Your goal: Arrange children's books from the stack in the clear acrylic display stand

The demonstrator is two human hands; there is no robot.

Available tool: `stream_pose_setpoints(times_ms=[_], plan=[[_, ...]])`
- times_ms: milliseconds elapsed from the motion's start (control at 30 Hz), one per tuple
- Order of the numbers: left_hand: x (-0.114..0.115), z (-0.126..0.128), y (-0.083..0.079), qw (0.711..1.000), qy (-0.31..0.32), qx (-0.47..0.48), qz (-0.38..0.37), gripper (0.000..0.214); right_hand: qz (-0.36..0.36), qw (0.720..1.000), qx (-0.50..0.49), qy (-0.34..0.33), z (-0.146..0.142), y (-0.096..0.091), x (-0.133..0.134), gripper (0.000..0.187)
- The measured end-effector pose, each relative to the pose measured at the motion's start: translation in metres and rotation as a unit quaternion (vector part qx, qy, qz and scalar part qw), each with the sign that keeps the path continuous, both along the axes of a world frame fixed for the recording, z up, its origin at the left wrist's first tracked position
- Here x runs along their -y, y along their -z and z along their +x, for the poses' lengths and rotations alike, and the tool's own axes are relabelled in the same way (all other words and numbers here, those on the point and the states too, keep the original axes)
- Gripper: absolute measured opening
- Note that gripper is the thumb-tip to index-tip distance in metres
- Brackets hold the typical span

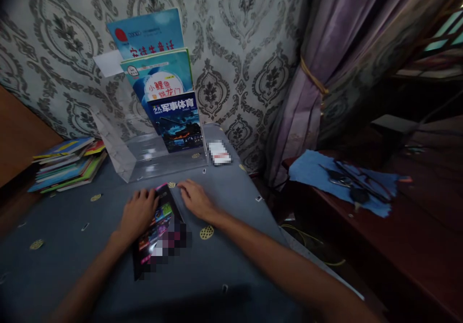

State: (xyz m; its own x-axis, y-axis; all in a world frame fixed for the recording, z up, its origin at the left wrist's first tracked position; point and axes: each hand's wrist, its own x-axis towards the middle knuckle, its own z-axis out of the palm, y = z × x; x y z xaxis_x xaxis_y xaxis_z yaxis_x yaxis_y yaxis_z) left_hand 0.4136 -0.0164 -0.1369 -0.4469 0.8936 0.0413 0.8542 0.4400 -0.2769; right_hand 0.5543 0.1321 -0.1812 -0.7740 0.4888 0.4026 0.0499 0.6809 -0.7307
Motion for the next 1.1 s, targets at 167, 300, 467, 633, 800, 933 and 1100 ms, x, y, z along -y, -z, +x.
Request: stream_pose_setpoints(times_ms=[167,300,467,633,800,933,1100], plan=[[-0.037,0.021,0.005,0.997,0.076,0.018,0.019,0.042,0.003,0.998,0.022,0.059,0.0,0.003,-0.016,0.033],[-0.061,0.019,0.007,0.989,0.14,0.03,0.027,0.04,0.017,0.994,0.037,0.099,0.004,0.005,-0.033,0.033],[-0.072,0.015,0.004,0.984,0.17,0.04,0.043,0.037,0.027,0.995,0.05,0.081,0.007,0.009,-0.044,0.042],[-0.038,0.053,0.01,0.961,0.247,0.107,0.057,0.049,0.048,0.995,0.065,0.06,0.007,0.012,-0.046,0.043],[0.0,0.08,0.017,0.938,0.307,0.157,0.03,0.067,0.069,0.994,0.07,0.042,0.008,0.008,-0.047,0.041],[0.002,0.066,0.004,0.925,0.327,0.193,-0.02,0.057,0.084,0.988,0.107,0.069,0.009,0.0,-0.048,0.031],[0.004,0.027,-0.028,0.9,0.326,0.265,-0.117,0.051,0.055,0.978,0.137,0.149,0.015,-0.007,-0.053,0.026]])
